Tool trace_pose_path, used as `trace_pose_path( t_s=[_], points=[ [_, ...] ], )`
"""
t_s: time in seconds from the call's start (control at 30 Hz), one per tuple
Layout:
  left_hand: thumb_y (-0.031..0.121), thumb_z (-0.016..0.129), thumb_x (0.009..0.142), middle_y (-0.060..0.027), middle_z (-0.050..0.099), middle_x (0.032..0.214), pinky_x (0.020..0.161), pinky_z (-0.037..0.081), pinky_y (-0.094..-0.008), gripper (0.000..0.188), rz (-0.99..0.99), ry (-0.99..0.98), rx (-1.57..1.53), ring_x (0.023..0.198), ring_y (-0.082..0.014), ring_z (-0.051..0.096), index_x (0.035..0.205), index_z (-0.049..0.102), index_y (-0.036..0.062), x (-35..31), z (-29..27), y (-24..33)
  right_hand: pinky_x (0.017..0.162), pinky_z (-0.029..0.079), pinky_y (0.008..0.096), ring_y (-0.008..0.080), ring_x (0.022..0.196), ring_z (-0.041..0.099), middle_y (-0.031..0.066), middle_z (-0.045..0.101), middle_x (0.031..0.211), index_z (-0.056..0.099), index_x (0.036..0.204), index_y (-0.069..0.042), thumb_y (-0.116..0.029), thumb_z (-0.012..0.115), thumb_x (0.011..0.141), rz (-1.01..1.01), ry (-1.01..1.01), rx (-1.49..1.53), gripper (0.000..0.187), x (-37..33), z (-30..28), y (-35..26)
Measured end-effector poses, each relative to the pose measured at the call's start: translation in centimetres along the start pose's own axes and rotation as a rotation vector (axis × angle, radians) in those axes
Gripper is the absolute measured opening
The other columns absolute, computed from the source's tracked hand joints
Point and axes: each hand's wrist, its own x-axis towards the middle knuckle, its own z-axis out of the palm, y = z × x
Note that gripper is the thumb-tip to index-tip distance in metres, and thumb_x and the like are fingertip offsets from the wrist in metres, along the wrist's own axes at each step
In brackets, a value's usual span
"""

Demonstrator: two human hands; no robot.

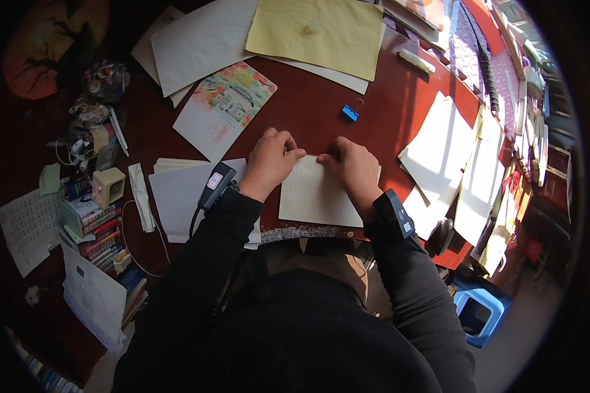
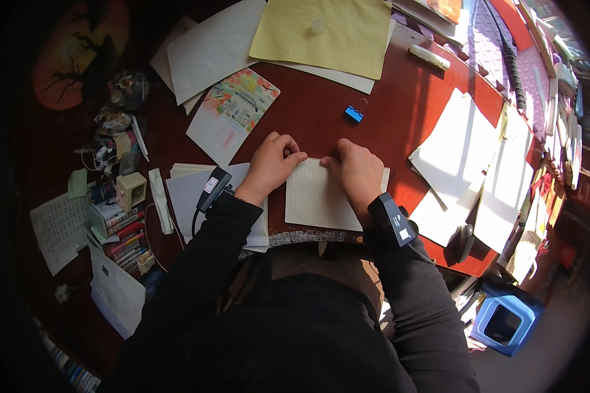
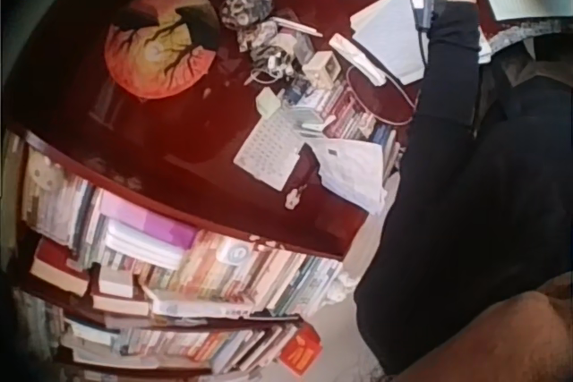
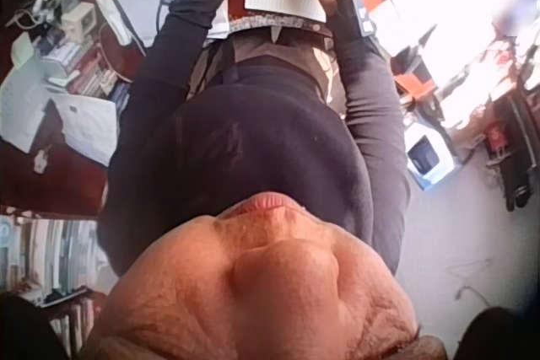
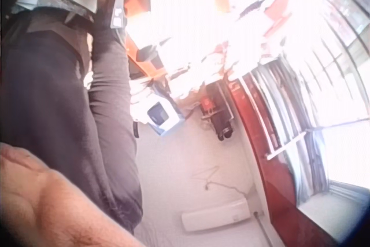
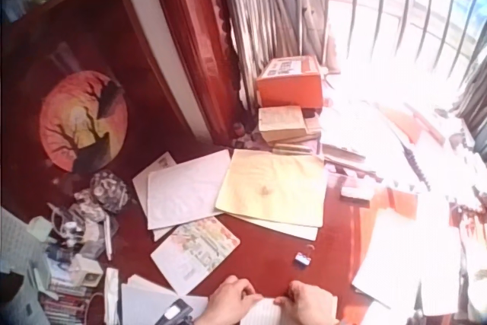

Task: The person applies glue to the spine of a folded stack of lined paper, presses it to set, then inserts the glued block into a gray cardstock cover and closes it. The person handles paper, glue, and a cardstock cover on a cluttered desk.

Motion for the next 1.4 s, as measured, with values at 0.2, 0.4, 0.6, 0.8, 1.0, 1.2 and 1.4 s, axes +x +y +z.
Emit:
trace_pose_path(
  t_s=[0.2, 0.4, 0.6, 0.8, 1.0, 1.2, 1.4],
  points=[
    [0.028, 0.087, 0.071, -0.0073, 0.057, 0.092, 0.070, 0.048, -0.0458, 0.037, -0.047, 0.073, 0.156, 0.089, -0.0307, 0.061, 0.080, 0.057, 0.0082, -0.2, 1.1, 1.1, 0.070, 0.052, 0.0427, 0.0317, 0.081, 0.069, 0.0098, 0.071, 0.080, 0.069, 0.091, -0.010, -0.044, 0.075, 0.081, -0.005, -0.009, 0.012, 0.036, -0.4, -0.2, 0.0],
    [0.029, 0.086, 0.072, -0.0062, 0.057, 0.093, 0.071, 0.048, -0.0458, 0.038, -0.043, 0.082, 0.168, 0.092, -0.0309, 0.060, 0.082, 0.056, 0.0089, -0.1, 1.2, 1.0, 0.069, 0.051, 0.0436, 0.0338, 0.079, 0.067, 0.0125, 0.069, 0.078, 0.067, 0.085, -0.006, -0.043, 0.079, 0.078, 0.012, -0.023, 0.016, 0.040, -0.1, -0.2, -0.4],
    [0.028, 0.087, 0.072, -0.0070, 0.056, 0.093, 0.073, 0.048, -0.0460, 0.038, -0.040, 0.109, 0.149, 0.092, -0.0320, 0.060, 0.083, 0.055, 0.0084, -0.2, 1.7, 1.0, 0.067, 0.051, 0.0397, 0.0289, 0.075, 0.068, 0.0080, 0.071, 0.077, 0.069, 0.085, -0.009, -0.047, 0.079, 0.077, 0.006, 0.020, 0.016, 0.040, -0.1, 0.1, -0.2],
    [0.026, 0.086, 0.071, -0.0067, 0.056, 0.093, 0.073, 0.049, -0.0465, 0.037, -0.072, 0.087, 0.153, 0.093, -0.0313, 0.059, 0.081, 0.056, 0.0081, -0.1, 1.4, 1.4, 0.069, 0.051, 0.0435, 0.0335, 0.077, 0.067, 0.0127, 0.069, 0.077, 0.065, 0.083, -0.005, -0.038, 0.080, 0.077, 0.009, -0.017, 0.134, 0.036, -0.1, -0.2, 0.0],
    [0.025, 0.085, 0.075, -0.0086, 0.055, 0.100, 0.080, 0.048, -0.0468, 0.035, -0.123, 0.042, 0.147, 0.100, -0.0325, 0.057, 0.083, 0.056, 0.0069, -0.2, 1.3, 1.9, 0.070, 0.052, 0.0412, 0.0319, 0.080, 0.069, 0.0118, 0.070, 0.081, 0.068, 0.089, -0.006, -0.035, 0.079, 0.079, -0.043, -0.013, 0.108, 0.032, 0.0, -0.4, 0.5],
    [0.027, 0.086, 0.073, -0.0070, 0.056, 0.094, 0.073, 0.049, -0.0459, 0.036, -0.090, 0.093, 0.178, 0.094, -0.0307, 0.059, 0.081, 0.056, 0.0078, -0.2, 1.5, 1.5, 0.072, 0.052, 0.0421, 0.0336, 0.081, 0.068, 0.0138, 0.070, 0.082, 0.068, 0.091, -0.004, -0.028, 0.077, 0.079, -0.009, -0.010, 0.025, 0.029, 0.0, -0.6, 1.3],
    [0.026, 0.086, 0.073, -0.0063, 0.056, 0.094, 0.073, 0.049, -0.0457, 0.035, -0.094, 0.092, 0.185, 0.093, -0.0294, 0.059, 0.081, 0.057, 0.0085, -0.1, 1.7, 1.4, 0.072, 0.050, 0.0453, 0.0377, 0.084, 0.066, 0.0167, 0.069, 0.083, 0.061, 0.085, -0.003, -0.023, 0.074, 0.083, -0.022, 0.007, 0.044, 0.024, -0.4, -1.6, 2.1]
  ],
)
